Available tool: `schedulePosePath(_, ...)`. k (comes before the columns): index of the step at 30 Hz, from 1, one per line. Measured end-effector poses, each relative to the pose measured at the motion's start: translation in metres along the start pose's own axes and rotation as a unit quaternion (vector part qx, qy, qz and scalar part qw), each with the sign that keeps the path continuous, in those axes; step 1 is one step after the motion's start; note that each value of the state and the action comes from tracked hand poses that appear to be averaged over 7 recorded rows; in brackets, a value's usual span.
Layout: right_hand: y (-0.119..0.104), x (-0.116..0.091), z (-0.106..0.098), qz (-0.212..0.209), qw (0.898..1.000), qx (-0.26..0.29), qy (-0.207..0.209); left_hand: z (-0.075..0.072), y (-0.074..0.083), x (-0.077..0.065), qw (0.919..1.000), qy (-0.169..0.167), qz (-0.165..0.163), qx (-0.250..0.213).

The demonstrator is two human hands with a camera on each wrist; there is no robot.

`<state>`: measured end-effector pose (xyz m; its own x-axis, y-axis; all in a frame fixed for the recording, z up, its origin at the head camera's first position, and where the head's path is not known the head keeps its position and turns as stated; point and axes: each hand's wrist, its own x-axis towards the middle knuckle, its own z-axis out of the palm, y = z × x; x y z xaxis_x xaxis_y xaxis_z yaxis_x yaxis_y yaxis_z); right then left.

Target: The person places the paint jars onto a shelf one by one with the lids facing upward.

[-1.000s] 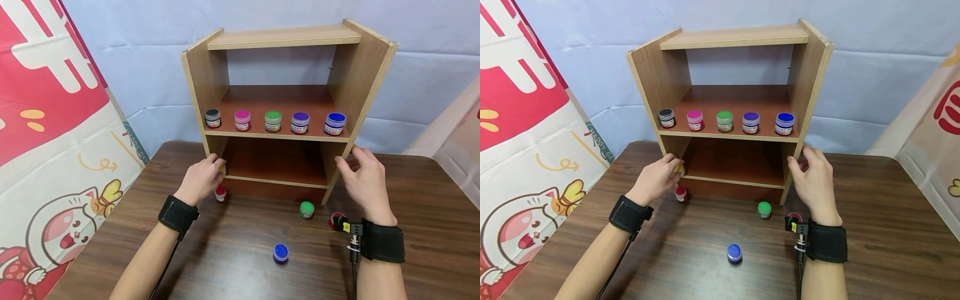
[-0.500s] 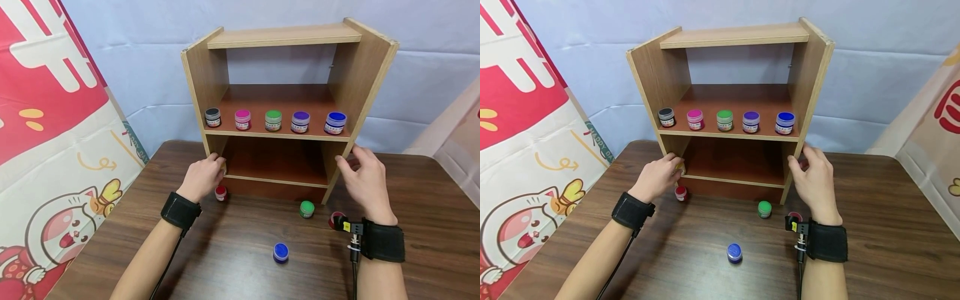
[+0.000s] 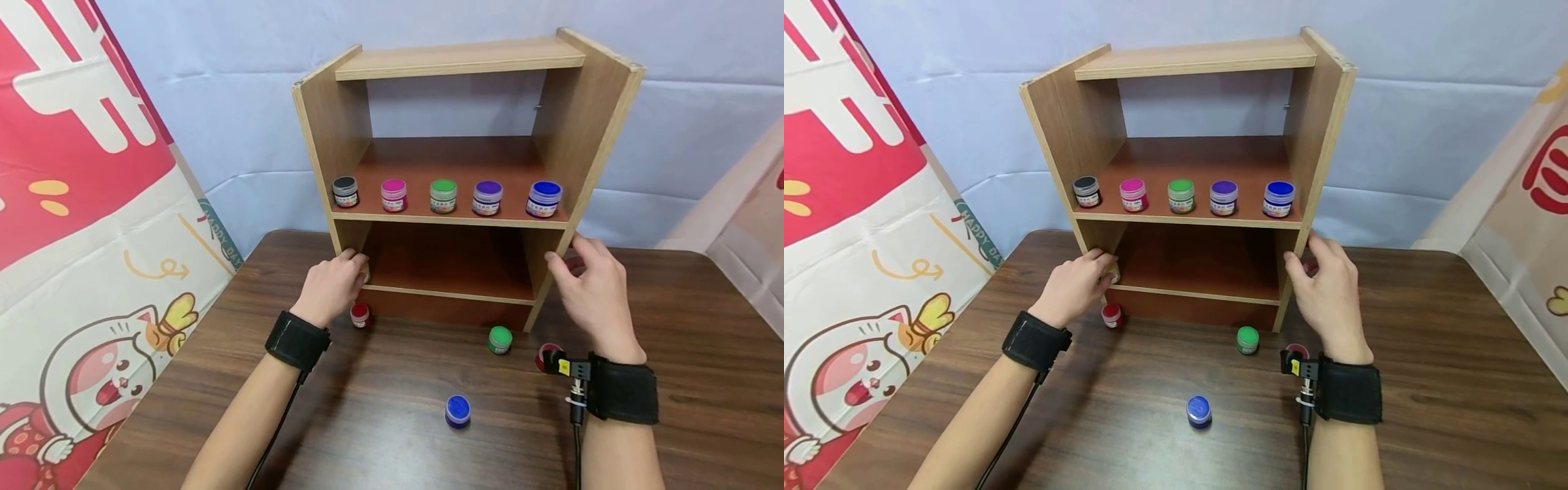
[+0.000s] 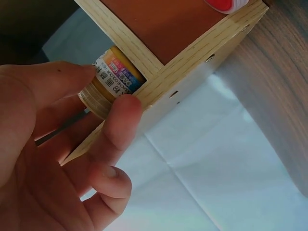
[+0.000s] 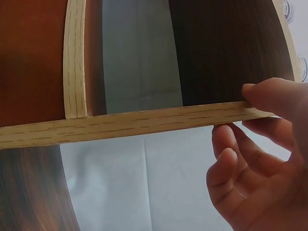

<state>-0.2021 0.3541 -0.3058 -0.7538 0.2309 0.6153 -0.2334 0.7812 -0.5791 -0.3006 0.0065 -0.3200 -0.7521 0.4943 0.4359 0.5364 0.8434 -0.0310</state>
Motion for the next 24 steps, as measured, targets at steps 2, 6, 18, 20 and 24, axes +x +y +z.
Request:
schedulePosePath(2,0.0,0.0,0.0,-0.003,1.0,0.0,0.002,0.0,0.0,0.0,1.0,-0.002,-0.001,-0.001)
schedulePosePath(6,0.001,0.0,0.0,-0.004,1.0,0.001,0.002,0.002,0.0,0.0,1.0,0.001,-0.001,-0.003)
schedulePosePath(18,-0.001,0.0,0.002,-0.006,1.0,-0.004,0.002,-0.006,0.003,-0.004,0.9994,0.018,0.023,-0.02)
schedulePosePath(20,0.0,0.0,0.001,-0.006,1.0,-0.005,0.004,-0.012,0.01,-0.003,0.9984,0.032,0.037,-0.029)
schedulePosePath(24,0.0,0.0,0.001,-0.007,1.0,-0.007,0.007,-0.019,0.031,0.001,0.9926,0.055,0.082,-0.071)
